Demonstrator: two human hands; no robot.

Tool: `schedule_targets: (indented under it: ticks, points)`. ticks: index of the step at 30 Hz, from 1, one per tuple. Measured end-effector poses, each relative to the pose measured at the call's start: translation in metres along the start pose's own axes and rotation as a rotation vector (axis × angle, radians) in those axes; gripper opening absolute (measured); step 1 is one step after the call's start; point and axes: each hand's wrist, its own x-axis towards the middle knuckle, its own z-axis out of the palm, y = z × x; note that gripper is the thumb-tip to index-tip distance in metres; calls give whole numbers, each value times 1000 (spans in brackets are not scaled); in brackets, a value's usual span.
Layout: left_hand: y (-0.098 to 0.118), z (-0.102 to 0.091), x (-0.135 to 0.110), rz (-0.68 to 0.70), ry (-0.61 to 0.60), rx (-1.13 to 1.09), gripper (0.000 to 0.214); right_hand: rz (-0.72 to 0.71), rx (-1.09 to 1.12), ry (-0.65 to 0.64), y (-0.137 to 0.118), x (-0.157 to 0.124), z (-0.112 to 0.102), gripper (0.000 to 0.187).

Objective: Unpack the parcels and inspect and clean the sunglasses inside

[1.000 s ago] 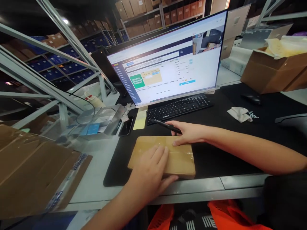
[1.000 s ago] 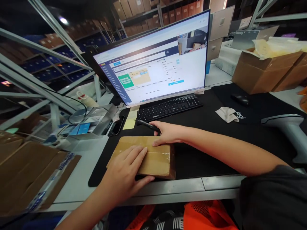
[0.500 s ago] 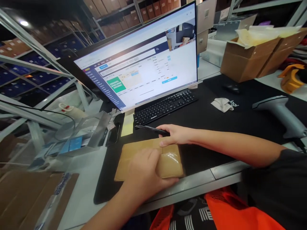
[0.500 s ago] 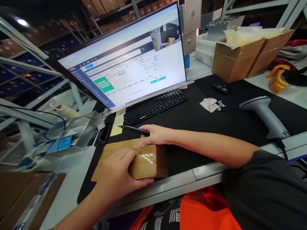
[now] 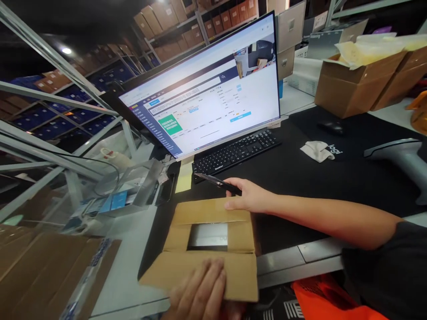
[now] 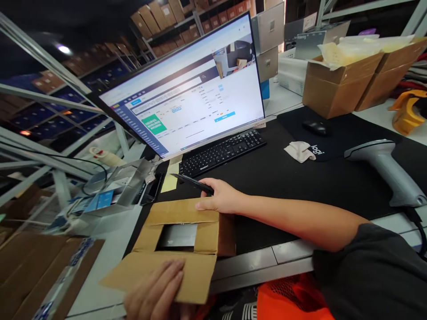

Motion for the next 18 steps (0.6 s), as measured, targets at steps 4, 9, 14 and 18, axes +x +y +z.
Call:
schedule_targets:
  ticks: [4,9,14,18]
  points:
    - [27,29,-12,57,124,223,38,-46,-34,124,3,-3,6,42]
    - [19,2,10,26,160,17,55,-70,-141,173,8,-5,10,38]
    - [-31,-74,74,-205,-295,-351,25,-190,-487,270,-3,-11,-1,36]
    - [-73,-78,126,-280,-550,-157,46,-238,-751,243,-31,-25,-29,39]
